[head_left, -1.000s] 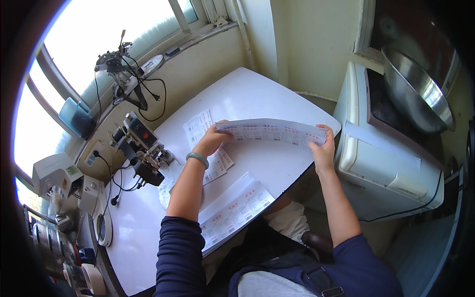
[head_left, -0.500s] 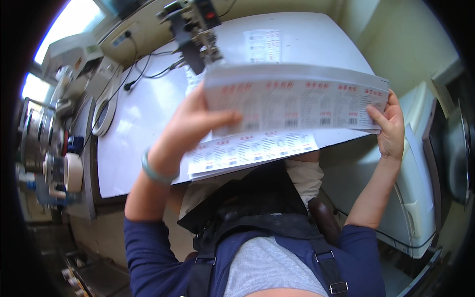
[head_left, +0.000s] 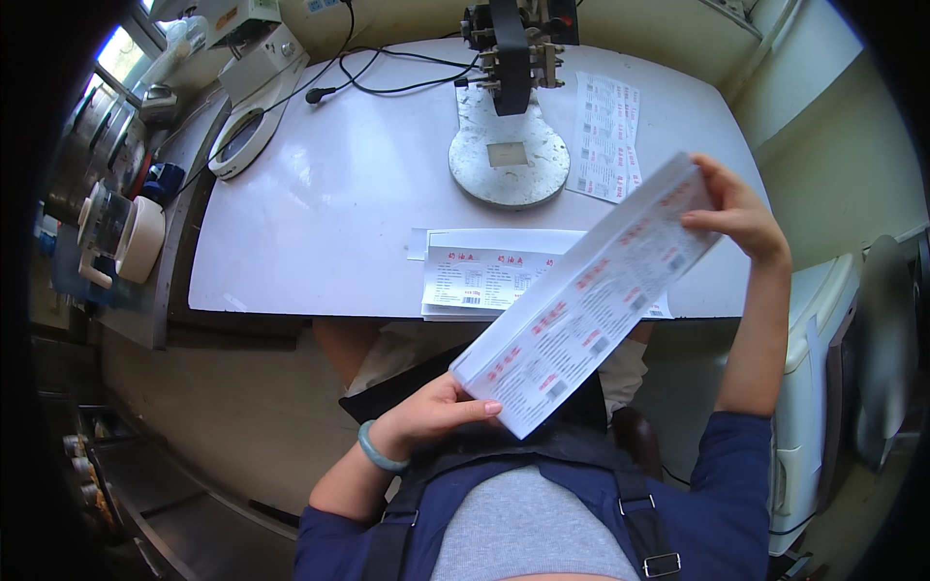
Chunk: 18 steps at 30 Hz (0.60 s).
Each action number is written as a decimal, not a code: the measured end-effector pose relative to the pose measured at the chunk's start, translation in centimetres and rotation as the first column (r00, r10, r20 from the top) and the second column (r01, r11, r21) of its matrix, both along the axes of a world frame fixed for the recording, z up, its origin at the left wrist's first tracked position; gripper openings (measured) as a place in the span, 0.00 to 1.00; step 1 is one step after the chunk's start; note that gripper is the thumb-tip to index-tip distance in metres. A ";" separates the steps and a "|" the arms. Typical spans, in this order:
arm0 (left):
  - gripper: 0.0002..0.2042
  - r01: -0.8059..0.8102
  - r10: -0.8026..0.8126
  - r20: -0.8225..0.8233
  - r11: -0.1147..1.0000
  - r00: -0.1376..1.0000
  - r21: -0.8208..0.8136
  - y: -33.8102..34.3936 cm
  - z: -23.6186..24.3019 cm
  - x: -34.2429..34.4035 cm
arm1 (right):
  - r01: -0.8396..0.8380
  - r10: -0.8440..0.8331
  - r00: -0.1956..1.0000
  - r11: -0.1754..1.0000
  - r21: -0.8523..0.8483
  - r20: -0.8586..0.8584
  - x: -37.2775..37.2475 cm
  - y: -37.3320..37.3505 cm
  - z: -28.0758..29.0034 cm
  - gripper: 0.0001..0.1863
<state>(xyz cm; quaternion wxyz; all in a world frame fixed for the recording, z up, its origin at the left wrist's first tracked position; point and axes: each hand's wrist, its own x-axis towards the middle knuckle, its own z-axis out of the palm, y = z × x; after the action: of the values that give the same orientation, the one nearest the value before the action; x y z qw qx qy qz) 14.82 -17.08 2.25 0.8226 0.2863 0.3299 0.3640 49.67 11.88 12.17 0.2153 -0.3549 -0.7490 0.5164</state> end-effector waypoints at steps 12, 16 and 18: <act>0.24 0.026 0.127 -0.228 0.824 0.965 0.567 5.6 3.9 2.9 | 0.908 -0.803 0.119 0.326 -0.263 -0.585 15.3 -2.3 -13.5 0.26; 0.23 0.084 0.088 -0.272 0.824 0.958 0.561 5.5 3.6 3.7 | 0.912 -0.964 0.074 -0.037 0.410 -0.254 13.9 -4.4 -15.1 0.34; 0.23 0.087 0.041 -0.245 0.867 0.969 0.491 5.0 2.9 3.9 | 0.823 -0.992 0.034 -0.042 0.567 -0.123 12.5 -5.7 -13.9 0.41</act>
<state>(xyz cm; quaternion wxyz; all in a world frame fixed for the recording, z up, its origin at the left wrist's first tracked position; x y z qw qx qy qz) 18.70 -12.12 5.20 0.6776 0.5355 0.3213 0.3883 62.12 6.23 -1.70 0.4602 -0.7744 -0.4314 -0.0487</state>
